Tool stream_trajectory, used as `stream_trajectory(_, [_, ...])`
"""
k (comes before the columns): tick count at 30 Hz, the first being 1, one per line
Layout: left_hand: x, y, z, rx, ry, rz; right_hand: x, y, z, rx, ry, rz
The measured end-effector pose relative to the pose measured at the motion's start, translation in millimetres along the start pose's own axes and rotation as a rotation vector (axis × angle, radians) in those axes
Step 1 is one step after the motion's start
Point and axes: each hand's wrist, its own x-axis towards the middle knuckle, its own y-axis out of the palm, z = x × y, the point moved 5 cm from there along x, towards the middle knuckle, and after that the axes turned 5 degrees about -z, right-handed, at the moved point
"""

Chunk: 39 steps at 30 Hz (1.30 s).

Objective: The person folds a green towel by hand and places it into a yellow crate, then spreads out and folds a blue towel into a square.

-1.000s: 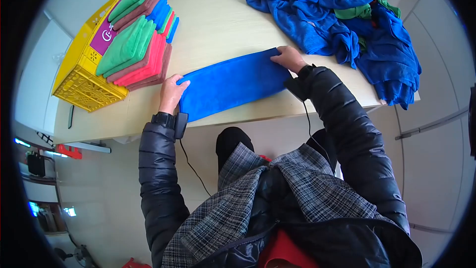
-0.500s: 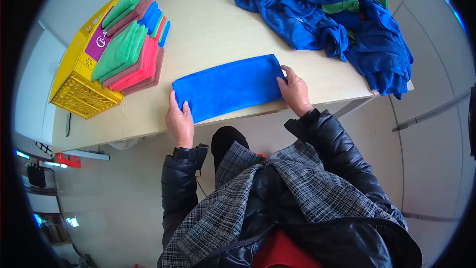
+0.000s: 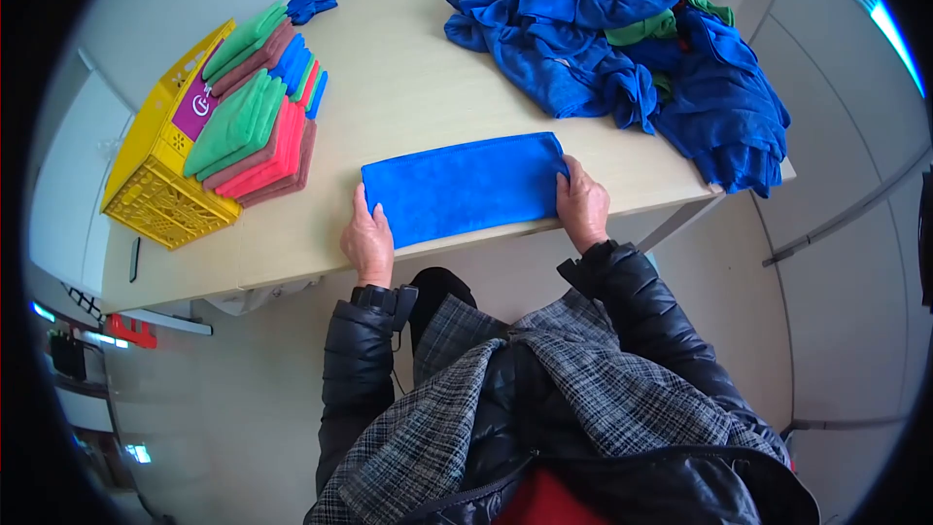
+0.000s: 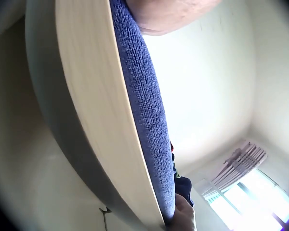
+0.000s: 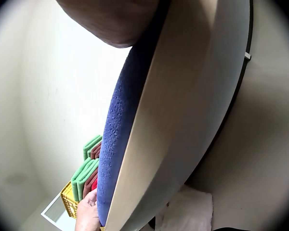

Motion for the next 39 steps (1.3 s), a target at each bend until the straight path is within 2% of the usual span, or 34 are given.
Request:
stream_trajectory(3, [5.8, -0.5, 7.9, 0.071, -0.050, 0.090, 7.5, 3.1, 11.6, 0.042, -0.067, -0.059])
stream_trajectory(7, [5.5, 1.5, 12.5, 0.075, 0.023, 0.019, 6.2, 3.2, 9.5, 0.032, -0.054, -0.046])
stream_trajectory(11, [7.4, -7.8, 1.8, 0.119, -0.115, 0.190, -5.9, -0.7, 0.0, -0.012, -0.062, -0.033])
stream_trajectory(12, [6.8, -12.7, 0.2, 0.122, -0.106, 0.175, -13.2, -1.7, -3.1, -0.003, -0.071, -0.028])
stream_trajectory(15, [6.2, -34.6, -28.1, 0.248, 0.128, 0.031, 16.0, 1.7, 8.4, 0.041, -0.125, -0.080])
stream_trajectory(16, [13.1, -37.8, -37.0, 0.248, 0.132, 0.021, 20.2, 2.3, 10.3, 0.048, -0.140, -0.066])
stream_trajectory(18, [4.4, -34.3, -66.2, 0.042, 0.415, 0.131, 5.3, -2.5, 3.0, 0.037, -0.150, 0.004])
stream_trajectory(19, [-16.3, -32.3, -76.7, -0.070, 0.542, 0.209, -8.2, -5.4, -4.4, 0.020, -0.132, 0.037])
stream_trajectory(20, [-31.5, -28.6, -78.8, -0.079, 0.530, 0.241, -6.9, -10.0, -0.6, 0.040, -0.107, 0.057])
stream_trajectory(23, [-50.0, -15.8, -92.2, -0.082, 0.635, 0.290, 2.1, -22.0, 11.2, 0.082, -0.065, 0.069])
stream_trajectory(27, [-56.2, -22.1, -94.2, -0.079, 0.606, 0.252, 11.1, -40.1, 44.1, -0.067, -0.210, 0.005])
stream_trajectory(29, [-47.4, -24.7, -101.6, -0.084, 0.608, 0.263, 12.8, -38.6, 74.5, 0.124, -0.346, 0.046])
stream_trajectory(33, [-32.4, -4.3, -110.5, -0.078, 0.619, 0.327, 1.9, 3.9, 124.6, 0.358, -0.377, 0.264])
stream_trajectory(35, [-19.7, 11.5, -104.7, -0.051, 0.624, 0.334, -0.3, 38.6, 135.7, 0.331, -0.377, 0.309])
stream_trajectory(37, [-7.7, 36.3, -86.8, -0.023, 0.546, 0.390, -4.9, 60.0, 128.5, 0.314, -0.386, 0.348])
stream_trajectory(39, [0.1, 39.6, -81.9, -0.007, 0.510, 0.419, -6.8, 67.8, 125.5, 0.138, -0.424, 0.339])
